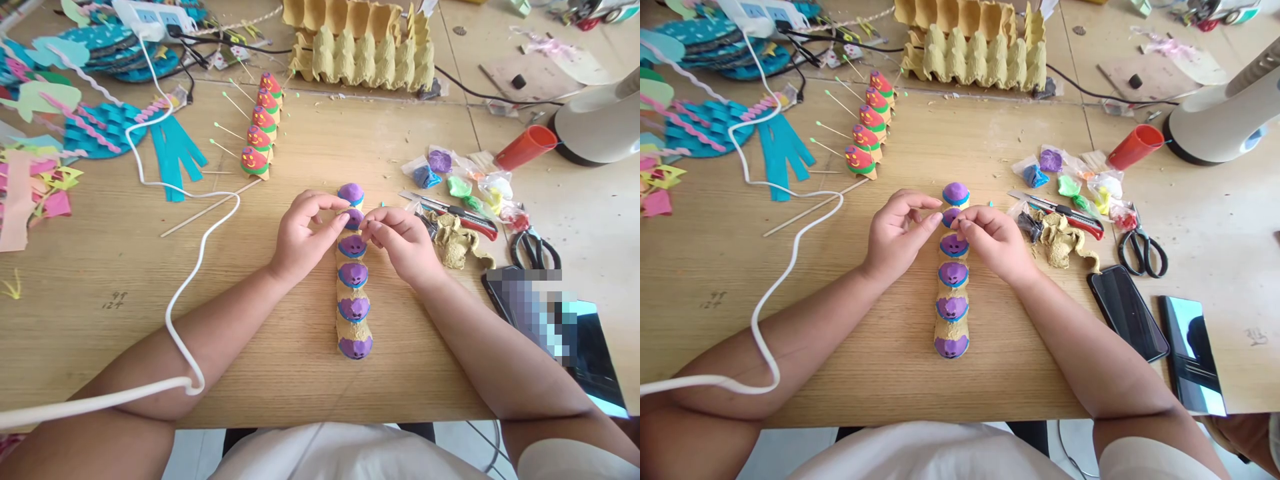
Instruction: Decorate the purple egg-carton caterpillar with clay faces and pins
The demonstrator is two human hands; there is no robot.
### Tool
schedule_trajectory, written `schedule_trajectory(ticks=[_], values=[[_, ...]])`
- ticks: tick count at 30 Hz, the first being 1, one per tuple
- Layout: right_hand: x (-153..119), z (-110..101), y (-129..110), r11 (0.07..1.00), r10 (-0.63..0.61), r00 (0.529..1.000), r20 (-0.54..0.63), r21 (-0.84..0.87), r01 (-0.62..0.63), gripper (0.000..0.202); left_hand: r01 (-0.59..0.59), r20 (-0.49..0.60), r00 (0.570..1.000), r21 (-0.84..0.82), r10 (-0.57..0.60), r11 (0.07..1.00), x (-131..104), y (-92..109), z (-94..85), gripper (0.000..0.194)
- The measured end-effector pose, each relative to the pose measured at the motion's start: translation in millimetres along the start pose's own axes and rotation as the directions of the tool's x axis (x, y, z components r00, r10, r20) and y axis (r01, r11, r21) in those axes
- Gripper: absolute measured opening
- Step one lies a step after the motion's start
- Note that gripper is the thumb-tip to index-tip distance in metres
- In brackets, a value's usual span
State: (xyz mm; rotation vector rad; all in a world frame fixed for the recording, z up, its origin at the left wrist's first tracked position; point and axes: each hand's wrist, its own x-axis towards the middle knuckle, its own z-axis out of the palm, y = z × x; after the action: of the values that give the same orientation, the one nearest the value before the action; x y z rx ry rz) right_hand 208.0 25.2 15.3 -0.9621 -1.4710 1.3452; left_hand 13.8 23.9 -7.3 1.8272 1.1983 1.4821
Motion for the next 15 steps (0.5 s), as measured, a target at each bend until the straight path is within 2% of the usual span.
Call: schedule_trajectory(ticks=[6, 15], values=[[0.1, 1.6, -2.1, 1.0, 0.016, 1.0, 0.012, -0.011, -0.016, 0.029, 0.026, 0.008, 1.0, 0.008, -0.026, 1.0, -0.9, -0.8, 0.9, 0.012], [1.2, 3.8, 0.4, 0.996, 0.049, 0.999, -0.018, 0.077, -0.047, 0.036, 0.06, 0.009, 0.998, 0.02, -0.06, 0.998, -1.8, -3.8, 1.3, 0.015]])
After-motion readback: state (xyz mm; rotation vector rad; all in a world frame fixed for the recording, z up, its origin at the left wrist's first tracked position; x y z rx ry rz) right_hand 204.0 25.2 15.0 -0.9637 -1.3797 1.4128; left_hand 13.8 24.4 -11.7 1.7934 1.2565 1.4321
